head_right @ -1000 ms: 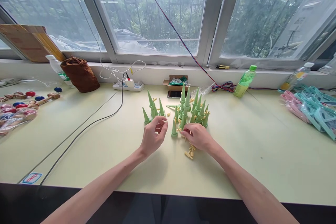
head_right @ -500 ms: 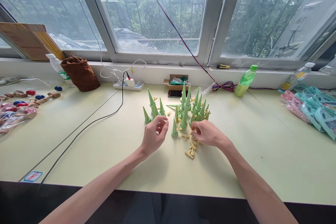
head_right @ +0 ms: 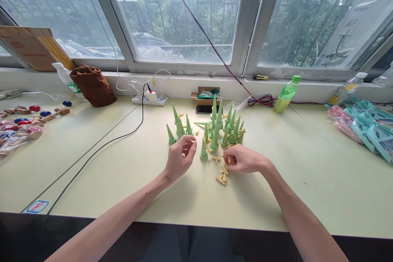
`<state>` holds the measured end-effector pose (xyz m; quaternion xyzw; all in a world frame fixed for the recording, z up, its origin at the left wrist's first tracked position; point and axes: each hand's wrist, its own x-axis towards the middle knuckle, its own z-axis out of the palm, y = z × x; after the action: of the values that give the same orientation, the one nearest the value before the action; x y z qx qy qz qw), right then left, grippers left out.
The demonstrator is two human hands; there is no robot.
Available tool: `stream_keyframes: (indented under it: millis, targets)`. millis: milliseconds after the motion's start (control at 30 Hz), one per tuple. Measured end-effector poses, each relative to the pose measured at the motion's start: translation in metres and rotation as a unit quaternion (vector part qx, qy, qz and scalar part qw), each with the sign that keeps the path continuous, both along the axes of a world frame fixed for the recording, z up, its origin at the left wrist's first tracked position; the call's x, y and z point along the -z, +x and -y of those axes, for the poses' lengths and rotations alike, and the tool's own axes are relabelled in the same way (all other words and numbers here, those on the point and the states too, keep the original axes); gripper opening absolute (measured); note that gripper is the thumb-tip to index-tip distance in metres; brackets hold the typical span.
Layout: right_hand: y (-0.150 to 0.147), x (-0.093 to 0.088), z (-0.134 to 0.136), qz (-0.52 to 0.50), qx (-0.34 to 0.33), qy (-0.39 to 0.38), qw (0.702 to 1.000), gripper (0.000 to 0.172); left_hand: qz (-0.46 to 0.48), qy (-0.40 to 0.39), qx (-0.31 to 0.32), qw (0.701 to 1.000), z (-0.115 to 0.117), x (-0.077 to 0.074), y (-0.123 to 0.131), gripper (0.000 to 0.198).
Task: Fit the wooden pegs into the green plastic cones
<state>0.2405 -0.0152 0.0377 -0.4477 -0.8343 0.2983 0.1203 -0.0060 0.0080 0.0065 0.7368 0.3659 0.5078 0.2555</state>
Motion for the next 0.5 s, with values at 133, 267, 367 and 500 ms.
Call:
stream_keyframes:
  millis: [133,267,367,500]
  targets:
    - [0.000,0.002,-0.001,-0.006,-0.001,0.011,1.000,0.009,0.000,0.000,0.002,1.000,0.000,0.001,0.000,0.006]
    - [-0.001,0.003,-0.001,-0.039,0.025,0.017,0.999,0.010,-0.002,-0.001,-0.002,1.000,-0.001,0.001,-0.001,0.006]
    - [-0.006,0.005,-0.001,-0.115,0.055,0.015,0.992,0.013,-0.004,-0.005,-0.004,1.000,0.000,0.000,-0.001,0.007]
    - [-0.018,0.011,0.000,-0.219,0.093,0.020,0.971,0.020,-0.012,-0.019,-0.002,1.000,0.000,-0.002,0.000,0.009]
